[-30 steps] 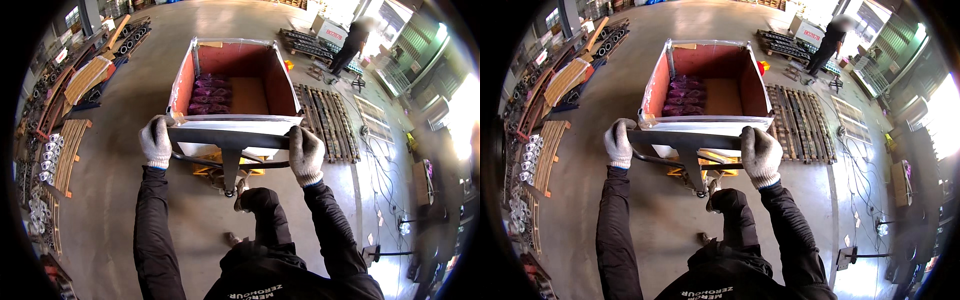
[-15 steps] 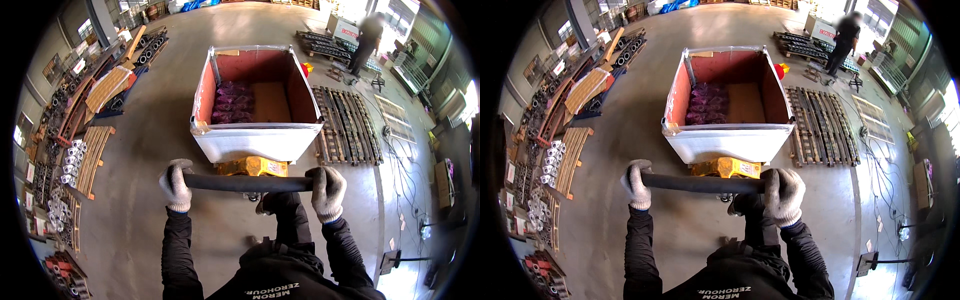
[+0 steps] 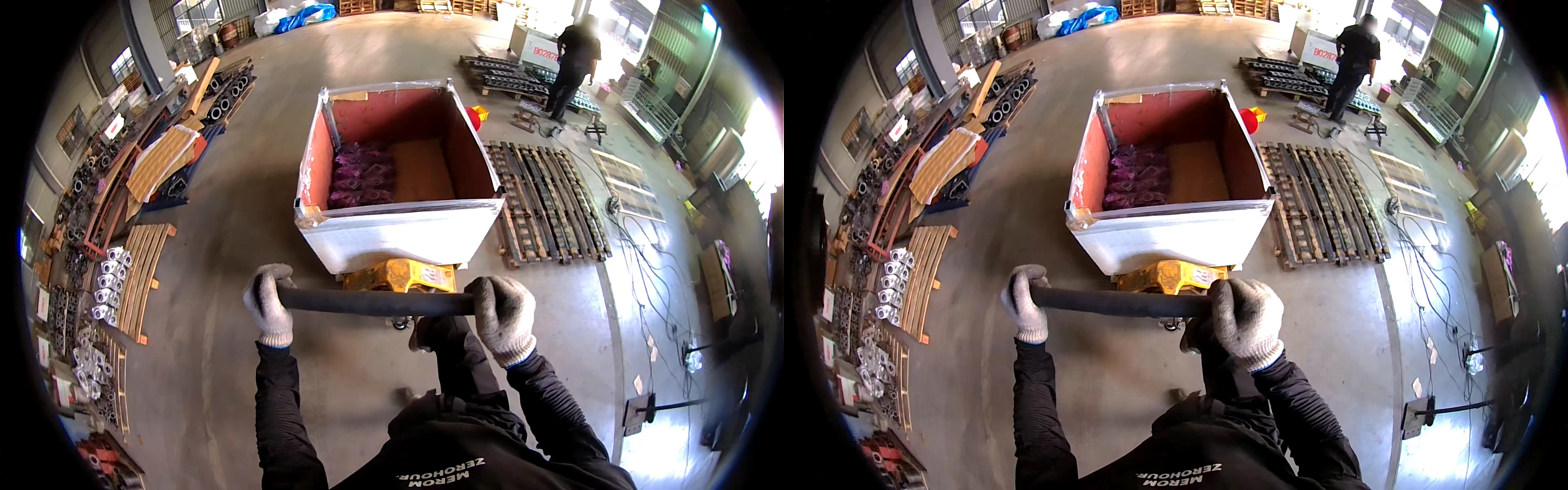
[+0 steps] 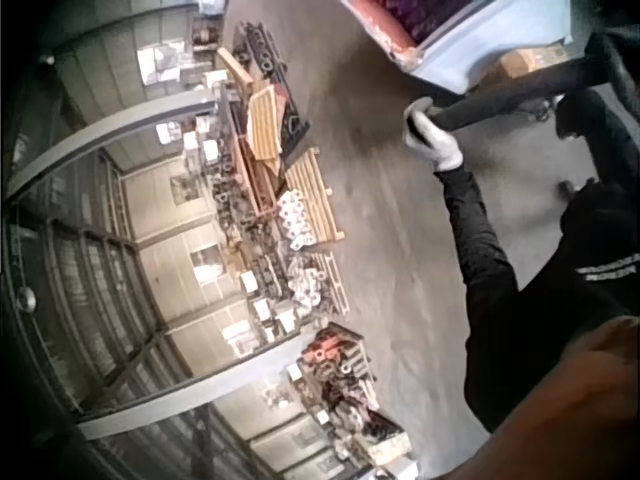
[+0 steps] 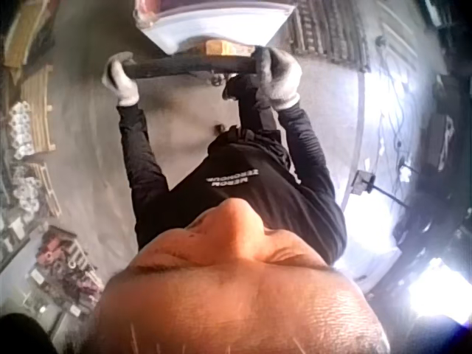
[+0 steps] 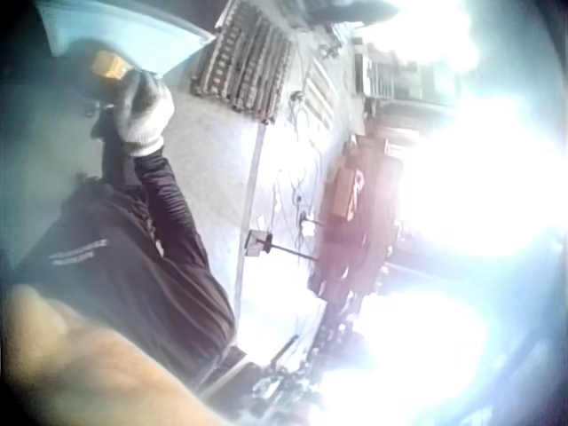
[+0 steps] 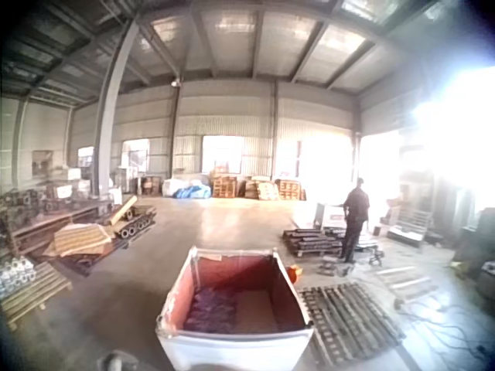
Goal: The person moves a large white bin using a yellow manual pallet jack and positions it near a wooden pallet. They then repeatedly reach into the bin to remove cylindrical metal parts wrapped in pink plastic, unwrap them, and place them onto the pallet.
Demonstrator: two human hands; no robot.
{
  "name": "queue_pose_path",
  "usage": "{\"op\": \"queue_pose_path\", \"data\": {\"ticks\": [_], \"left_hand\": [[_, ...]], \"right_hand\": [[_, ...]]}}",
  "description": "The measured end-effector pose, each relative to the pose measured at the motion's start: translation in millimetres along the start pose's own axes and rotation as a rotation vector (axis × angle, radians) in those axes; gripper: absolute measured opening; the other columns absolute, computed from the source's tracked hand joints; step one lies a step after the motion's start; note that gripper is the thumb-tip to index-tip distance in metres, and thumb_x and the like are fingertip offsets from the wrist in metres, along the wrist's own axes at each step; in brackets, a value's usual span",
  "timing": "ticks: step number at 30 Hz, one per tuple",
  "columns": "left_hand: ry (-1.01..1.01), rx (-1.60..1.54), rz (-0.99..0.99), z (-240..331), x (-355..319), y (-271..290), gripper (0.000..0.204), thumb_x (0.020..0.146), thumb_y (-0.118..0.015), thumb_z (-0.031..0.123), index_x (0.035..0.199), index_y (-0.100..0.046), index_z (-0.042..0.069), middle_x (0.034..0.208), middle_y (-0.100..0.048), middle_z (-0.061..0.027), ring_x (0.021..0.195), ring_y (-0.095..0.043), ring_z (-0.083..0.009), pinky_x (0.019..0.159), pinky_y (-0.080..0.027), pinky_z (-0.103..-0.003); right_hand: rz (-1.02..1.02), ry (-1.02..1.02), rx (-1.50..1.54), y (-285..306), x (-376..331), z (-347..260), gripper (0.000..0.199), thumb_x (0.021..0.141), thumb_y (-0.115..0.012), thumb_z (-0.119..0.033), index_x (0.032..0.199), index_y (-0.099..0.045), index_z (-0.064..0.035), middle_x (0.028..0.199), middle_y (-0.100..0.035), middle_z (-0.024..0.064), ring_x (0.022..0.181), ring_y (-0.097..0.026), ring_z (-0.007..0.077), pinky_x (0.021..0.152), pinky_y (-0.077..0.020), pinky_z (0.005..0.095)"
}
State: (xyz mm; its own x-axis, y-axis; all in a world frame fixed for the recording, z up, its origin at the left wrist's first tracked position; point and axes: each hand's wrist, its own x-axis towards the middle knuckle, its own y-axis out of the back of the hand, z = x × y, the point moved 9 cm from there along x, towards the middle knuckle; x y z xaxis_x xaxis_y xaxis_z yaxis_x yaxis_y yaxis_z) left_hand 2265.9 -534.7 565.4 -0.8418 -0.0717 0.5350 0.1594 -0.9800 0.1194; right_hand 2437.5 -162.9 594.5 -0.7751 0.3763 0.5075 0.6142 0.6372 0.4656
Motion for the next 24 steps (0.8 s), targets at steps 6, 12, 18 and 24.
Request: {"op": "queue_pose_path", "data": {"ticks": [6,12,18,24], "left_hand": [[0.261,-0.195,0.169,-23,-38,35,0.036,0.102,-0.047,0.033,0.094,-0.067,0.004,0.092,-0.064,-0.0032,0.074,-0.057,-0.0145,0.069,-0.048,-0.031],[0.098,-0.126,0.031,-28,-29,28,0.038,0.102,-0.047,0.034,0.097,-0.066,0.002,0.094,-0.063,-0.0049,0.071,-0.056,-0.0136,0.064,-0.047,-0.030],[0.190,-0.190,0.085,-23,-59,48,0.037,0.101,-0.049,0.036,0.102,-0.066,0.003,0.089,-0.063,-0.0036,0.072,-0.056,-0.0141,0.070,-0.048,-0.030],[0.274,-0.246,0.175,-30,-89,83,0.038,0.100,-0.052,0.038,0.104,-0.066,0.004,0.079,-0.060,-0.0012,0.075,-0.056,-0.0139,0.072,-0.048,-0.030]], "right_hand": [[-0.101,-0.035,0.078,-4,-26,-19,0.020,0.093,-0.058,-0.013,0.080,-0.069,-0.0026,0.073,-0.066,0.0185,0.070,-0.066,0.0396,0.066,-0.0520,0.0437],[0.004,0.066,-0.058,4,-29,-25,0.020,0.094,-0.063,-0.019,0.079,-0.067,-0.0064,0.065,-0.065,0.0129,0.065,-0.066,0.0340,0.064,-0.0533,0.0434],[-0.186,0.074,-0.047,-4,-65,-30,0.015,0.092,-0.063,-0.017,0.080,-0.067,-0.0081,0.072,-0.065,0.0143,0.069,-0.065,0.0361,0.065,-0.0523,0.0448],[-0.260,0.096,-0.002,-9,-105,-40,0.013,0.089,-0.064,-0.016,0.080,-0.066,-0.0074,0.072,-0.064,0.0138,0.070,-0.064,0.0360,0.067,-0.0526,0.0449]]}}
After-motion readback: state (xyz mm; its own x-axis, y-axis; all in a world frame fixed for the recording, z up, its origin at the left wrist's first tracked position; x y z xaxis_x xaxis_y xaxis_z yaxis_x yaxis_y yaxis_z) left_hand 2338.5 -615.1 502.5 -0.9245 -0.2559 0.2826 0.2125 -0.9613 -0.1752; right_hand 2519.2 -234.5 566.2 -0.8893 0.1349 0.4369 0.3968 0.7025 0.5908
